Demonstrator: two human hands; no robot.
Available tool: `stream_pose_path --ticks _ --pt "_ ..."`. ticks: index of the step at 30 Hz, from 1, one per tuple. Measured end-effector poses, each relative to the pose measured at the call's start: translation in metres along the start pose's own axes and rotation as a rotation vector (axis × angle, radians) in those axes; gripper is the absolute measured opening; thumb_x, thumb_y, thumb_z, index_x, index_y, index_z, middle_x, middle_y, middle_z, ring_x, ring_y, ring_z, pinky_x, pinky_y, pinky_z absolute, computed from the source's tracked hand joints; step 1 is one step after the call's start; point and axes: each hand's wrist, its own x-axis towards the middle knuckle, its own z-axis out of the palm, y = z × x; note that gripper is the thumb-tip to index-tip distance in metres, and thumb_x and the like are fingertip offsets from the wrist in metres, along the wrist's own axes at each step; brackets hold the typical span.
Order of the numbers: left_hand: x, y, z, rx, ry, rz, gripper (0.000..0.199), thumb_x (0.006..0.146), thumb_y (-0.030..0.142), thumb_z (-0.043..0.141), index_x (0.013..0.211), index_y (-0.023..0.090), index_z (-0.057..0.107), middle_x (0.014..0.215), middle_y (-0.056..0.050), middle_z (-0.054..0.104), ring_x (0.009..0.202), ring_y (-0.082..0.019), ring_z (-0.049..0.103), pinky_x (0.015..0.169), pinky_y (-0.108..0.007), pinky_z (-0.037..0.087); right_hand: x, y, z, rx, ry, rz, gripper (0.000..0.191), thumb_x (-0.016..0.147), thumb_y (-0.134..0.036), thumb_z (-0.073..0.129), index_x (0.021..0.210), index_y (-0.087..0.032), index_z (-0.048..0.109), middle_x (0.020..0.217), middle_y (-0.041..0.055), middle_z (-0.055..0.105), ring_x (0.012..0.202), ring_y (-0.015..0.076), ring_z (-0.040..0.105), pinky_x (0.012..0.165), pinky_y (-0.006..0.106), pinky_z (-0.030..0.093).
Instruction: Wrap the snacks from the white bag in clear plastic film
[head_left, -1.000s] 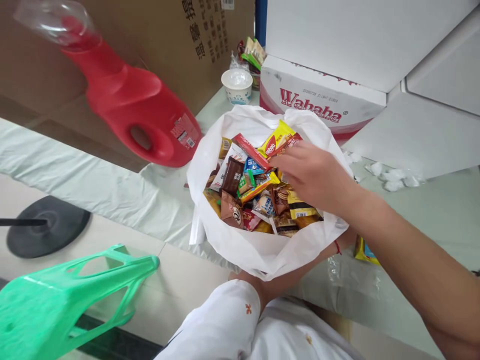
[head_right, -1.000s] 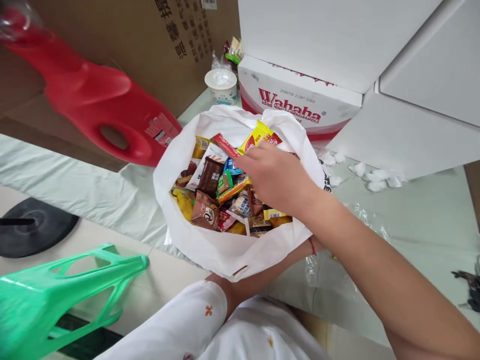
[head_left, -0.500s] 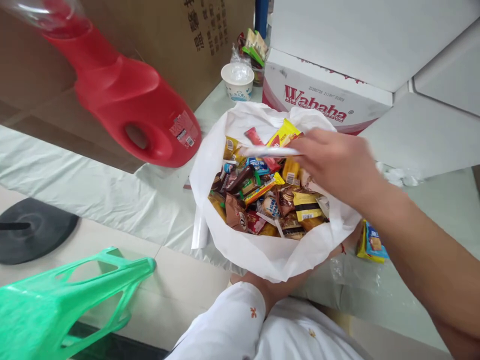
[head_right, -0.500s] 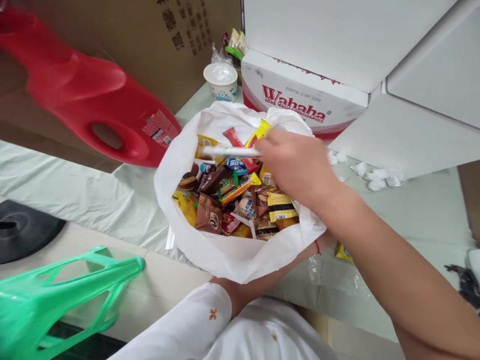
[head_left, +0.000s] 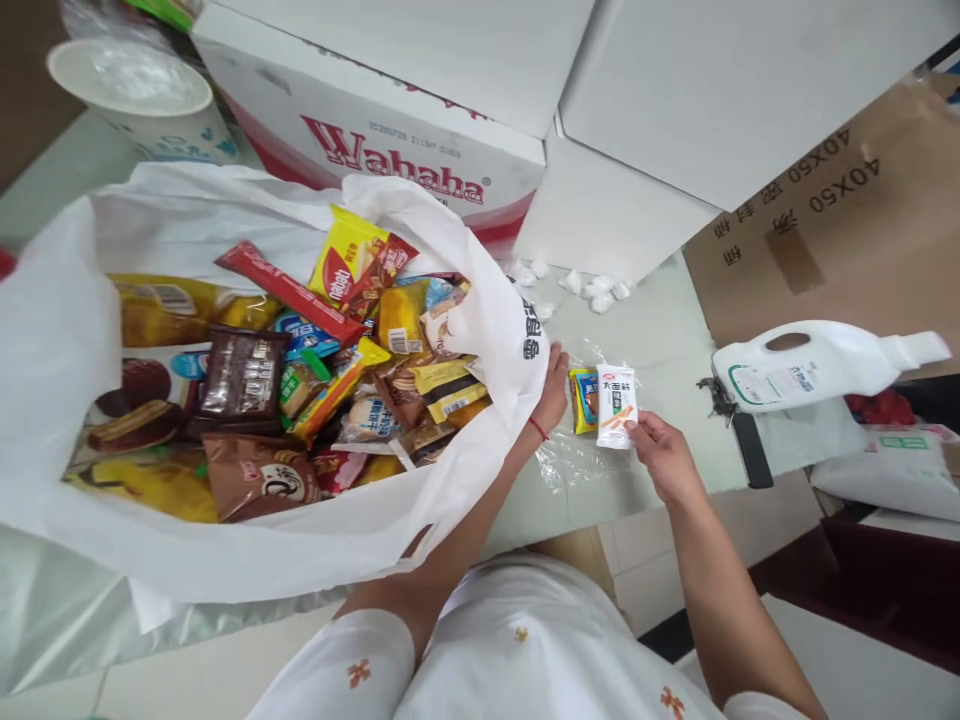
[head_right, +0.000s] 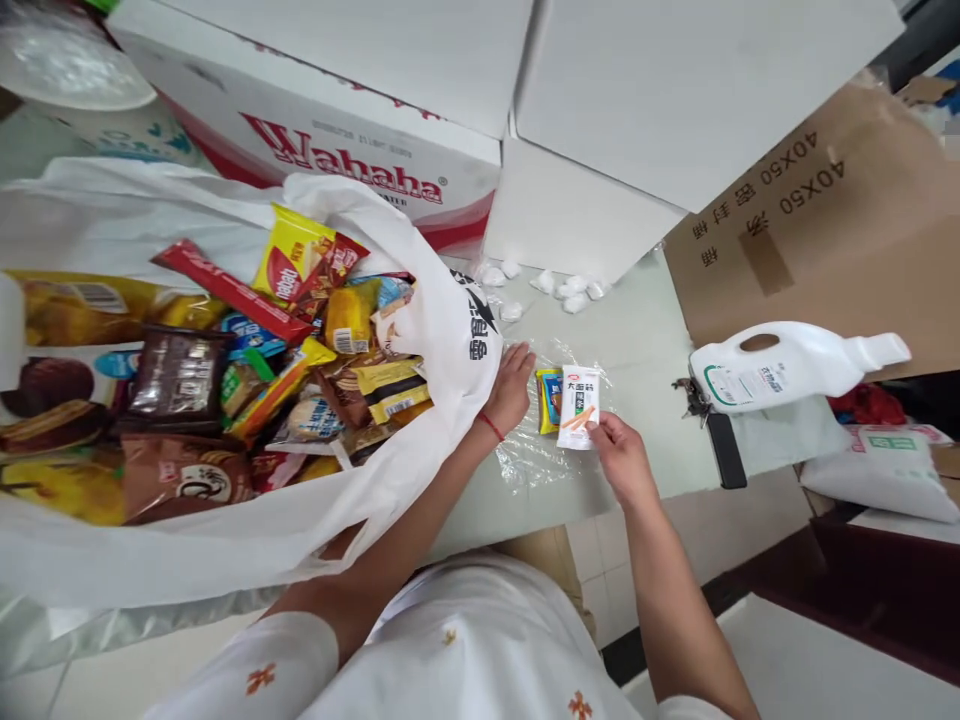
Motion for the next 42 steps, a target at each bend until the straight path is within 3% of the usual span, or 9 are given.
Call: stream_pose_path --ticks 3,6,12,18,23,29,35,39,42 --pt "-0.001 -0.001 -0.006 0.057 -0.002 -0.069 0.061 0.089 0.003 0.043 0.148 0.015 0.052 0.166 -0.013 0.038 0.157 -0.029 0.029 0.132 -0.052 0.020 0.011 0.004 0.007 -0.093 -0.089 -0.069 0.048 0.081 -0.059 0.070 0.107 -0.019 0.071 0.088 0.0044 0.076 0.072 0.0186 0.065 0.066 0.030 0.050" --pt "-0.001 0.002 -0.009 0.104 -0.002 -0.064 0.064 0.085 -0.001 0.040 0.147 0.011 0.052 0.166 -0.014 0.038 0.157 -0.028 0.030 0.132 -0.051 0.022 0.026 0.010 0.001 -0.299 -0.097 -0.087 0.048 0.085 -0.062 0.063 0.107 -0.020 0.072 0.088 0.0052 0.076 0.078 0.0221 0.067 0.073 0.034 0.052" --pt "0.001 0.008 -0.018 0.162 0.107 0.015 0.056 0.085 -0.001 0.043 0.137 0.013 0.059 0.163 -0.014 0.042 0.155 -0.029 0.032 0.130 -0.054 0.025 0.004 0.013 -0.003 -0.780 0.242 -0.384 0.041 0.097 -0.054 0.052 0.106 -0.019 0.071 0.111 0.0122 0.069 0.086 0.0234 0.065 0.076 0.037 0.050" --pt "-0.007 0.019 -0.032 0.142 0.237 0.166 0.048 0.085 -0.003 0.038 0.120 0.017 0.065 0.149 -0.014 0.054 0.151 -0.026 0.038 0.125 -0.054 0.035 -0.071 0.031 0.063 -0.821 -0.161 -0.702 0.050 0.095 -0.058 0.062 0.127 -0.020 0.062 0.114 0.0126 0.067 0.100 0.0268 0.065 0.081 0.037 0.054" --pt "-0.021 0.031 -0.048 0.227 0.117 0.285 0.052 0.081 -0.005 0.040 0.118 0.019 0.067 0.129 -0.010 0.067 0.142 -0.026 0.048 0.122 -0.054 0.038 -0.069 0.056 0.092 -0.933 -0.133 -0.678 0.017 0.103 -0.029 0.054 0.106 -0.021 0.069 0.092 0.0079 0.067 0.082 0.0227 0.063 0.068 0.031 0.048" --pt "-0.049 0.036 -0.071 0.514 -0.220 0.193 0.061 0.079 -0.007 0.040 0.127 0.018 0.067 0.140 -0.013 0.064 0.147 -0.031 0.043 0.125 -0.063 0.030 -0.070 0.066 0.041 -0.759 -0.205 -0.781 0.025 0.104 -0.020 0.044 0.099 -0.020 0.068 0.083 0.0050 0.062 0.072 0.0175 0.059 0.063 0.027 0.045" --pt "-0.085 0.046 -0.092 0.665 -0.397 0.256 0.059 0.080 -0.003 0.048 0.133 0.017 0.064 0.148 -0.014 0.058 0.154 -0.033 0.033 0.128 -0.064 0.019 -0.083 0.070 -0.028 -0.579 -0.235 -0.749 0.021 0.104 -0.019 0.045 0.104 -0.021 0.066 0.087 0.0045 0.063 0.077 0.0166 0.062 0.068 0.027 0.049" --pt "-0.087 0.046 -0.093 0.541 -0.322 0.308 0.028 0.095 0.011 0.048 0.103 0.024 0.072 0.121 -0.008 0.073 0.146 -0.028 0.046 0.129 -0.063 0.018 -0.072 0.069 -0.059 -0.511 -0.191 -0.644 0.018 0.104 -0.027 0.049 0.104 -0.023 0.066 0.088 0.0041 0.064 0.078 0.0175 0.063 0.070 0.029 0.050" --pt "-0.074 0.051 -0.088 0.417 -0.206 0.326 0.020 0.098 0.020 0.052 0.095 0.025 0.071 0.122 -0.005 0.074 0.144 -0.026 0.049 0.128 -0.060 0.022 -0.054 0.067 -0.073 -0.449 -0.122 -0.545 0.018 0.102 -0.033 0.052 0.100 -0.024 0.067 0.087 0.0037 0.064 0.078 0.0177 0.061 0.071 0.030 0.048"
